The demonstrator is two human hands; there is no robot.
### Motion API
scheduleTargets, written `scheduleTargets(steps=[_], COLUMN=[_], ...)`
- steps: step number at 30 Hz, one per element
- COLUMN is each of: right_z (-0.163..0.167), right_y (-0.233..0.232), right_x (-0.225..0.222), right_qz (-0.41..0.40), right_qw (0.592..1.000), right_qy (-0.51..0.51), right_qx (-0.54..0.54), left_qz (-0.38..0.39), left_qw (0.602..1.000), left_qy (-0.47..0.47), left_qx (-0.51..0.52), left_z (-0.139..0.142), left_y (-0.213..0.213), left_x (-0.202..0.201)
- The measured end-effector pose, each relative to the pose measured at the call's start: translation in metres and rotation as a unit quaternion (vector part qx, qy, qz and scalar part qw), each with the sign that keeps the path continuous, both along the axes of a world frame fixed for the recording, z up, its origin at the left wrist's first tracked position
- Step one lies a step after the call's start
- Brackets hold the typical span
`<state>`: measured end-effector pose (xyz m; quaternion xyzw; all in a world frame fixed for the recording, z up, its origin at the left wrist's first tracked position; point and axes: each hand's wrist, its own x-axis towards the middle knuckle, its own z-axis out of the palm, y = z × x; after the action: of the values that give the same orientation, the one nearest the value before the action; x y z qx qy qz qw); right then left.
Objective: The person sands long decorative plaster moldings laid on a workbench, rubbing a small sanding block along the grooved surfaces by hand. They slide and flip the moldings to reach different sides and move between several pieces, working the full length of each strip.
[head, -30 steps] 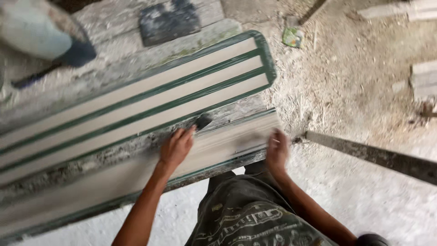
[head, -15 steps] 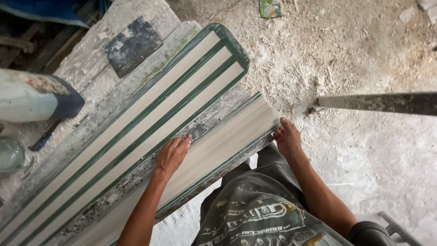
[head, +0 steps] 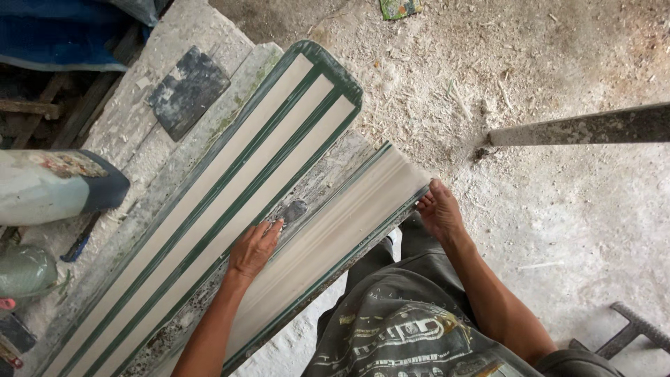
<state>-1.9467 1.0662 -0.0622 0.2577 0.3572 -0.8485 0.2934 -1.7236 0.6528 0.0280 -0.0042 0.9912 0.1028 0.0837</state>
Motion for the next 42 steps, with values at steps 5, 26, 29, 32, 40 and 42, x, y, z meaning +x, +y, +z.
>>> scheduleTargets(steps=[5, 26, 29, 32, 40, 42], right_z=[0.0, -0.028, -0.02, -0.01, 0.033, 0.044], right_y=[0.006, 0.028, 0.029, 0.032, 0.017, 0.012], right_x=[0.004, 0.019, 0.018, 0.019, 0.019, 0.015], right_qz=[-0.008, -0.047, -0.053, -0.059, -0.036, -0.006], right_qw=[0.998, 0.993, 0.992, 0.99, 0.939, 0.945], right_qy=[-0.016, -0.092, -0.104, -0.121, 0.009, 0.031], right_qx=[0.056, 0.058, 0.038, 0.043, 0.342, 0.325], left_qz=[-0.028, -0.092, -0.078, -0.014, 0.103, 0.122], left_qw=[0.998, 0.992, 0.997, 0.996, 0.981, 0.973], left_qy=[-0.055, -0.079, 0.005, -0.09, -0.131, -0.105], left_qx=[-0.012, -0.028, -0.009, 0.011, 0.098, 0.163], left_z=[0.001, -0.023, -0.007, 0.019, 0.002, -0.001], left_y=[0.032, 0.107, 0.08, 0.051, 0.058, 0.055], left_x=[-0.052, -0.218, -0.155, -0.074, -0.118, -0.111])
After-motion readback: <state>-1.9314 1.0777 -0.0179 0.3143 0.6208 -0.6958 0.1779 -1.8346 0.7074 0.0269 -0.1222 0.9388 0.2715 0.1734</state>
